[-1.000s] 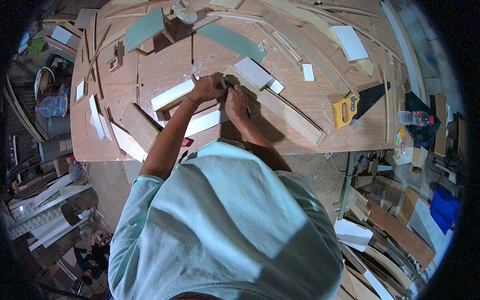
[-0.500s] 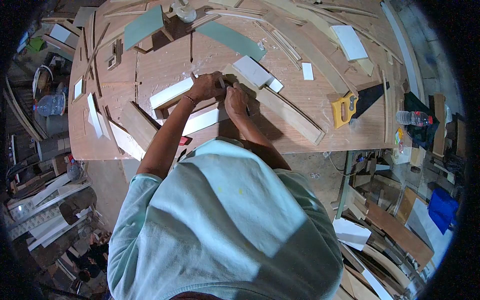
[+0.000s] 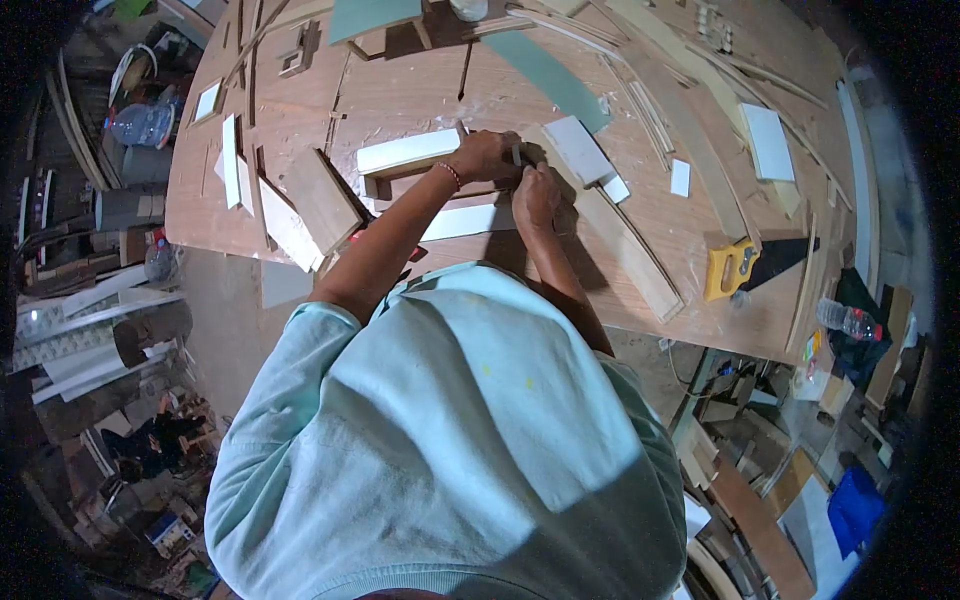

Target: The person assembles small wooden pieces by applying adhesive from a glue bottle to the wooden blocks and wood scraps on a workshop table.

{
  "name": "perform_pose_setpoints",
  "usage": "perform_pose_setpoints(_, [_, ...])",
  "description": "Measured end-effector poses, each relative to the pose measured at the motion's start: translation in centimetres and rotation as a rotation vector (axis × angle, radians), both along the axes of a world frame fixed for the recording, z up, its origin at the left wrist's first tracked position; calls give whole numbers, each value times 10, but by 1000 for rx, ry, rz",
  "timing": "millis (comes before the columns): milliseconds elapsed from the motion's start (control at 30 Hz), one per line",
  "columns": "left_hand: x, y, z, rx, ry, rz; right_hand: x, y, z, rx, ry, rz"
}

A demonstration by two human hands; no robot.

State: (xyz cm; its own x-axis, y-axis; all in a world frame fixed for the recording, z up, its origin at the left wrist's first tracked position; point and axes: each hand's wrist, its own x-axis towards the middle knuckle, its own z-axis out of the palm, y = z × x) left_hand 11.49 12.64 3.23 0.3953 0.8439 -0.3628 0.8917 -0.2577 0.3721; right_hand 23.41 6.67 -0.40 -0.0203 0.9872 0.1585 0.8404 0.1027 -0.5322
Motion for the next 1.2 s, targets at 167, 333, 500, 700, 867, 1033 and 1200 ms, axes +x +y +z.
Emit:
perform_pose_setpoints(167, [1, -1, 0, -8, 18, 6, 0, 2, -7, -9, -40, 0])
perform_pose_setpoints(333, [-8, 2, -35, 254, -241, -76, 0, -3, 10, -203, -62, -75])
perform_pose_setpoints(500, [-4, -25, 10, 227, -216, 120, 3, -3, 15, -117, -58, -38])
perform_pose_setpoints(700, [-4, -41, -16, 401, -425, 116, 2, -19, 42, -66, -104, -82])
perform_pose_setpoints(867, [-15, -78, 2, 513, -544, 269, -11, -27, 38, -41, 223, -56])
perform_pose_setpoints(1033, [-59, -93, 17, 507, -687, 453, -46, -33, 48, 198, 148, -73])
perform_pose_setpoints(1200, [-106, -104, 22, 386, -682, 588, -84, -32, 58, 93, 373, -25])
